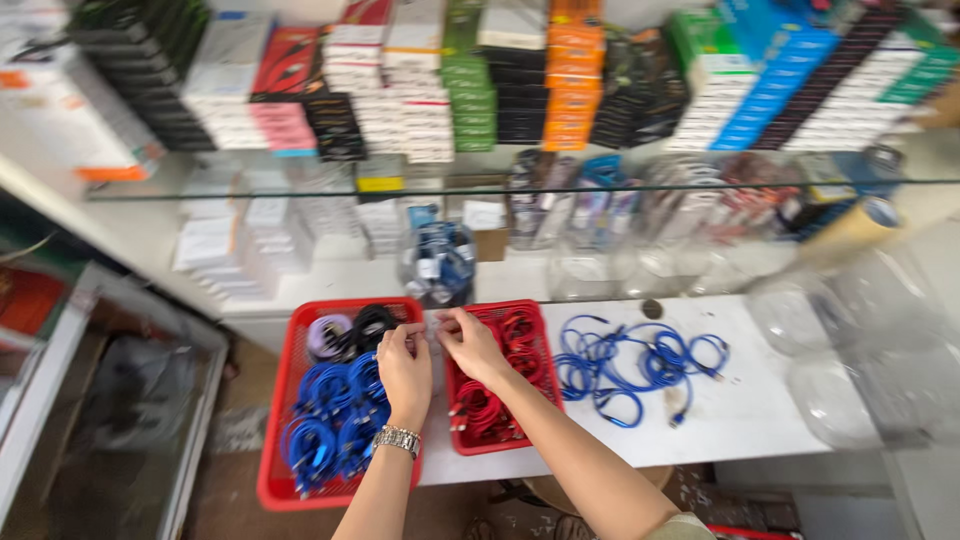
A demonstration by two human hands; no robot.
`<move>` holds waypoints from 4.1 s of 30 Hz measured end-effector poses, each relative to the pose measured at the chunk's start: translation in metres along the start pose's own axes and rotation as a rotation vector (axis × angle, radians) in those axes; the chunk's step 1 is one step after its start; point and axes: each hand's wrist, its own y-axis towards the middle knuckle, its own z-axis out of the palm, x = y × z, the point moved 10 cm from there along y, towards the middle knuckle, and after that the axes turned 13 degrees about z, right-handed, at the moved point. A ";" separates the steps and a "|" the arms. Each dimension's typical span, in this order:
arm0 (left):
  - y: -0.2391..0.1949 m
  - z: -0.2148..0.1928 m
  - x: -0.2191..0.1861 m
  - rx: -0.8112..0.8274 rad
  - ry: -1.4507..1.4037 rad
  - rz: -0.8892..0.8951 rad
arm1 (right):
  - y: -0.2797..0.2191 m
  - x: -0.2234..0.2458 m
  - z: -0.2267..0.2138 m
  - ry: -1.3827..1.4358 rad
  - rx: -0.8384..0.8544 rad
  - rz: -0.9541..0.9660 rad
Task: The person organizes blue and red USB cables by coiling them and placing them into red baskets. The person then handles a basket of white power adapters, picking them up and placing them into clear plastic containers on the counter.
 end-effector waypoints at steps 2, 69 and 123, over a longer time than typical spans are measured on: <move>0.003 0.038 -0.030 0.083 -0.031 0.014 | 0.002 -0.023 -0.058 0.032 -0.114 -0.008; -0.032 0.108 -0.364 0.135 -0.431 0.983 | -0.154 -0.016 -0.361 0.202 0.232 0.121; -0.063 0.216 -0.290 1.126 -0.969 -0.261 | -0.154 -0.124 -0.293 0.742 0.389 0.186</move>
